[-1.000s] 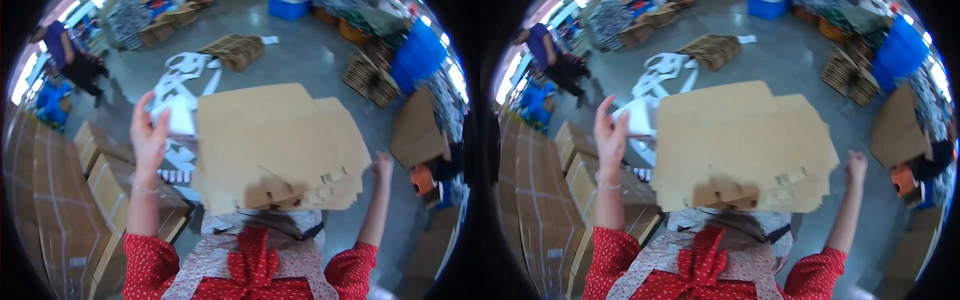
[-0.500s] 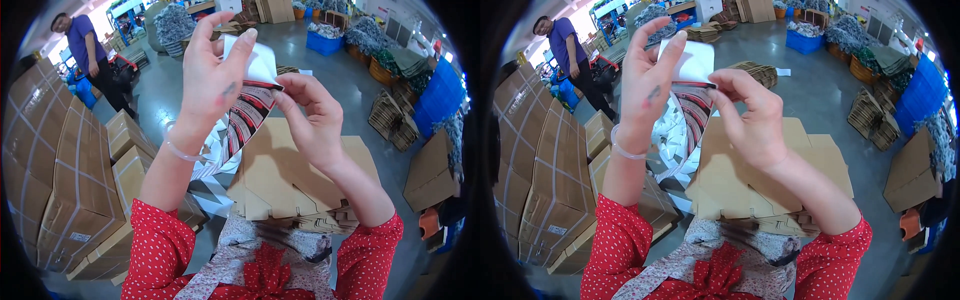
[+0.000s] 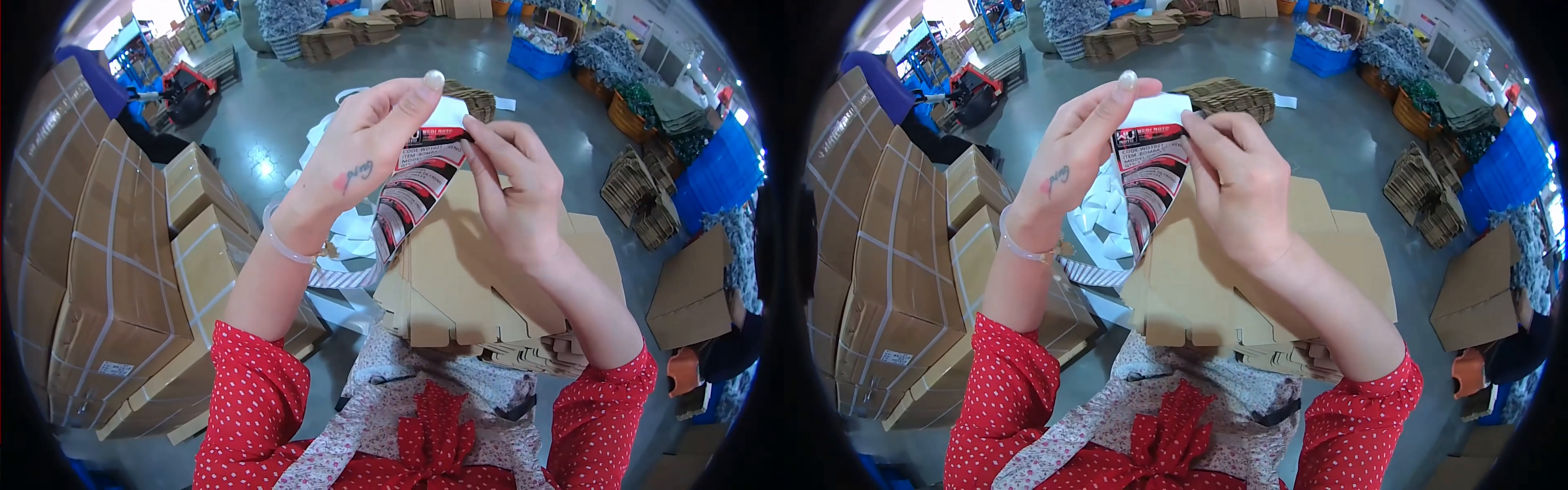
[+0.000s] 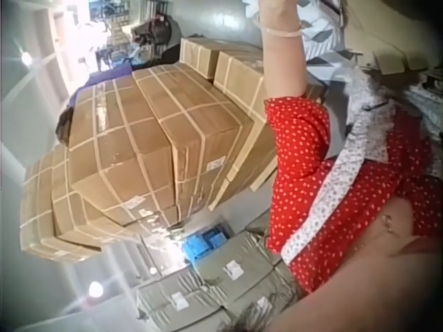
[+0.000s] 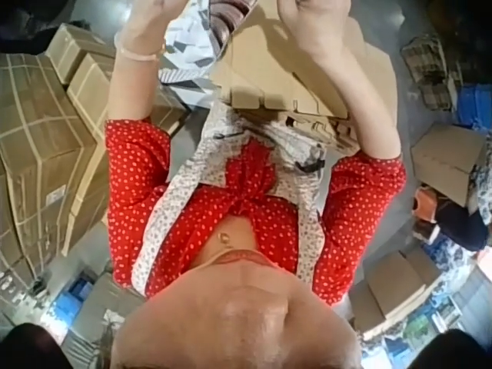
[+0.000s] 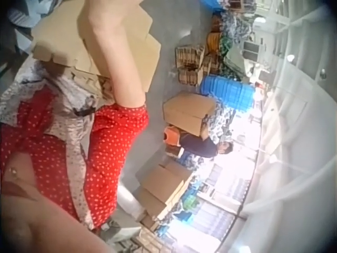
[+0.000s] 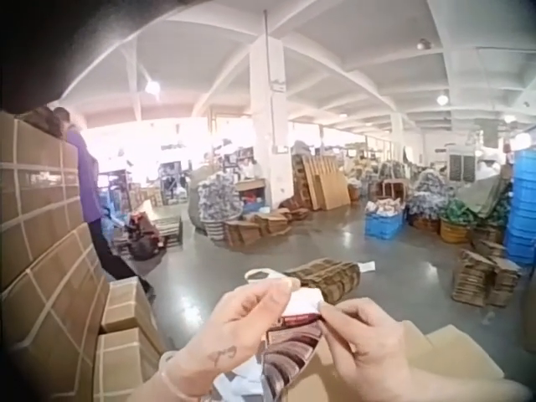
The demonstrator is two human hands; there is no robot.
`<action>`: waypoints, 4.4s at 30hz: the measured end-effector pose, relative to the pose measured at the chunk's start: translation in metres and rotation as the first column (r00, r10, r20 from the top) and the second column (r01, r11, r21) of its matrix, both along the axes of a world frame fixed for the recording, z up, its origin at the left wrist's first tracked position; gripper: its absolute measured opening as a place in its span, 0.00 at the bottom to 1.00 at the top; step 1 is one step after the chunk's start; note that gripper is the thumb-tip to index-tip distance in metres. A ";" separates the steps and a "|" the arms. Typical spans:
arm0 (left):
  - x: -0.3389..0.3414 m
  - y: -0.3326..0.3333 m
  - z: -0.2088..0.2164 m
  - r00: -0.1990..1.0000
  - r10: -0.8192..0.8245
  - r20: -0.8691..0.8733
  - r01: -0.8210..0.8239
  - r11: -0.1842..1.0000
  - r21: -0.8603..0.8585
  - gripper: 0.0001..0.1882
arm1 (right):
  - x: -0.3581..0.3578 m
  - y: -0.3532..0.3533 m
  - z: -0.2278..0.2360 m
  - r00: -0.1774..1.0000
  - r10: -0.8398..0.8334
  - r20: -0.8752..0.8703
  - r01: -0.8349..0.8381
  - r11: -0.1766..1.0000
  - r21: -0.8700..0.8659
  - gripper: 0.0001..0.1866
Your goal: Applying red and white adhesive labels to flat cardboard box components.
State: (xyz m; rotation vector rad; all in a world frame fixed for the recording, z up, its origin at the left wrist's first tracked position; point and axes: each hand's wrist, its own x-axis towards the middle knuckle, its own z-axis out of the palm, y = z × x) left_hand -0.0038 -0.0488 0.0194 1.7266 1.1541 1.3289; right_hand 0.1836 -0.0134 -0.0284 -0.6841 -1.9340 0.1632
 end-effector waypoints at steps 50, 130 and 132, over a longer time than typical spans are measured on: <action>0.028 0.004 -0.150 0.997 0.012 -0.079 -0.029 0.977 -0.211 0.53 | 0.274 0.016 -0.038 0.674 -0.316 0.668 0.726 0.448 -0.521 0.16; -0.037 -0.003 -0.155 0.941 0.339 -0.015 -0.340 0.940 -0.041 0.46 | 0.028 0.003 -0.034 0.990 0.101 -0.098 -0.116 0.194 -0.974 0.14; -0.027 -0.010 -0.154 0.952 0.291 -0.100 -0.293 0.956 -0.012 0.51 | 0.027 0.004 -0.039 0.992 0.087 -0.096 -0.110 0.165 -0.980 0.14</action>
